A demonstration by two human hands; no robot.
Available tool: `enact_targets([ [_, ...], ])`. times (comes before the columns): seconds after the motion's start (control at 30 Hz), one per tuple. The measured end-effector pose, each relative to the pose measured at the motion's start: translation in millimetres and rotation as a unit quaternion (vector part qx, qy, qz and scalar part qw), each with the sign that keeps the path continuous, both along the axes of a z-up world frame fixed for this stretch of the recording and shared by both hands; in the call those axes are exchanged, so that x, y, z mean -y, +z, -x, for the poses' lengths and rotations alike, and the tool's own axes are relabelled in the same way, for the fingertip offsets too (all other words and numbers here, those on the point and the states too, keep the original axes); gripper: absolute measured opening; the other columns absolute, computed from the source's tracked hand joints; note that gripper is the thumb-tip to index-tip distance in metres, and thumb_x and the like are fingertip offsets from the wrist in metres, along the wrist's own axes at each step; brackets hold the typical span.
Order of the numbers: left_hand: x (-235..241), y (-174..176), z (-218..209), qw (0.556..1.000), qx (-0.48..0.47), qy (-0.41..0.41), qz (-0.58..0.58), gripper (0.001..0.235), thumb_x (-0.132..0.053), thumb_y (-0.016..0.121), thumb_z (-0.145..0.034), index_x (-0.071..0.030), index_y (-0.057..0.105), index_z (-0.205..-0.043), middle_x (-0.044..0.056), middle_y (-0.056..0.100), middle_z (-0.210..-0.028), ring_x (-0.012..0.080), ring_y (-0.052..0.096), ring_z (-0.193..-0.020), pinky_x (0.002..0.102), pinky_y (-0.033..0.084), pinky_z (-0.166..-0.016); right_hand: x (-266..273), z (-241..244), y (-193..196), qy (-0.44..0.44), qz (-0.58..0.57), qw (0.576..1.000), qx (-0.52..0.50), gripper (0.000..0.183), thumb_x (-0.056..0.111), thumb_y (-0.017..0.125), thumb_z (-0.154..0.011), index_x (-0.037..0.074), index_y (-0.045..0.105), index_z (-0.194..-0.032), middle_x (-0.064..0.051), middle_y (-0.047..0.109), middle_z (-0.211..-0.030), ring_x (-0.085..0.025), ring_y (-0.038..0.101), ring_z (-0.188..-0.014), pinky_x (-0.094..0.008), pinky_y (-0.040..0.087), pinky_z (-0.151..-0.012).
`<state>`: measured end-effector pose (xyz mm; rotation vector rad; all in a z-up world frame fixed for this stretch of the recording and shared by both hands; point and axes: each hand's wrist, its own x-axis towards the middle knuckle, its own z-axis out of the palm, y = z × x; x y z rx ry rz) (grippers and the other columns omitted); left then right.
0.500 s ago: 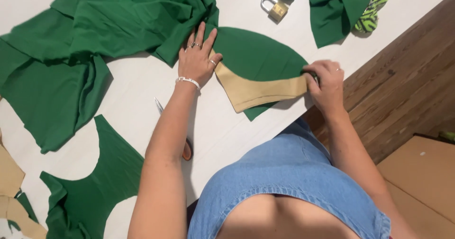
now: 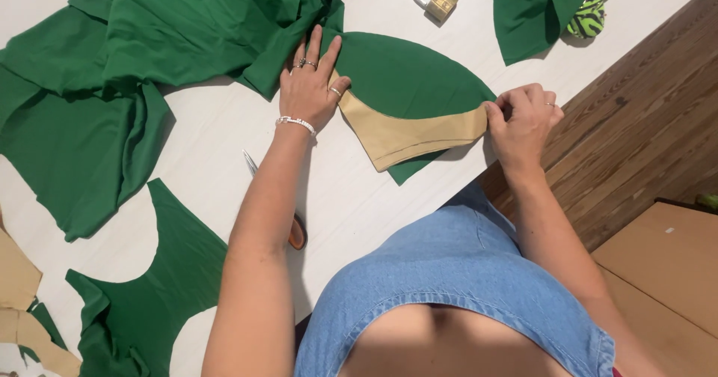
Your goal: Arranging green fabric pieces and tan paper patterns on a work table for garment production
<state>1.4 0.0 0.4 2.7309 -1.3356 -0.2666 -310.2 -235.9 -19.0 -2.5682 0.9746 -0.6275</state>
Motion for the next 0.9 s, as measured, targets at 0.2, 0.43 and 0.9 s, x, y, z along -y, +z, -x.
enact_targets([
  [0.2, 1, 1, 0, 1.000, 0.006, 0.000, -0.002, 0.067, -0.054, 0.049, -0.105, -0.034, 0.026, -0.165, -0.001, 0.012, -0.172, 0.0305, 0.028, -0.155, 0.051, 0.041, -0.103, 2, 0, -2, -0.008, -0.020, 0.999, 0.041, 0.020, 0.025, 0.082, -0.090, 0.012, 0.068, -0.085, -0.005, 0.060, -0.098, -0.029, 0.055, -0.097, -0.049, 0.034, -0.085],
  [0.43, 2, 0, -1, 1.000, 0.003, -0.002, -0.001, 0.068, -0.056, 0.048, -0.105, -0.034, 0.026, -0.165, 0.000, 0.010, -0.172, 0.0326, 0.030, -0.154, 0.054, 0.040, -0.105, 4, -1, 0, -0.007, 0.013, 1.000, 0.025, 0.026, 0.023, 0.087, -0.089, 0.010, 0.064, -0.091, -0.005, 0.065, -0.097, -0.031, 0.055, -0.093, -0.049, 0.037, -0.082],
  [0.9, 3, -5, 4, 0.999, 0.006, 0.013, 0.032, 0.065, -0.052, 0.048, -0.108, -0.032, 0.025, -0.166, 0.002, 0.007, -0.173, 0.0336, 0.027, -0.156, 0.056, 0.039, -0.105, 1, -3, -1, -0.014, -0.005, 0.999, 0.050, 0.019, 0.020, 0.082, -0.092, 0.011, 0.066, -0.087, -0.004, 0.061, -0.099, -0.028, 0.056, -0.095, -0.048, 0.036, -0.086],
])
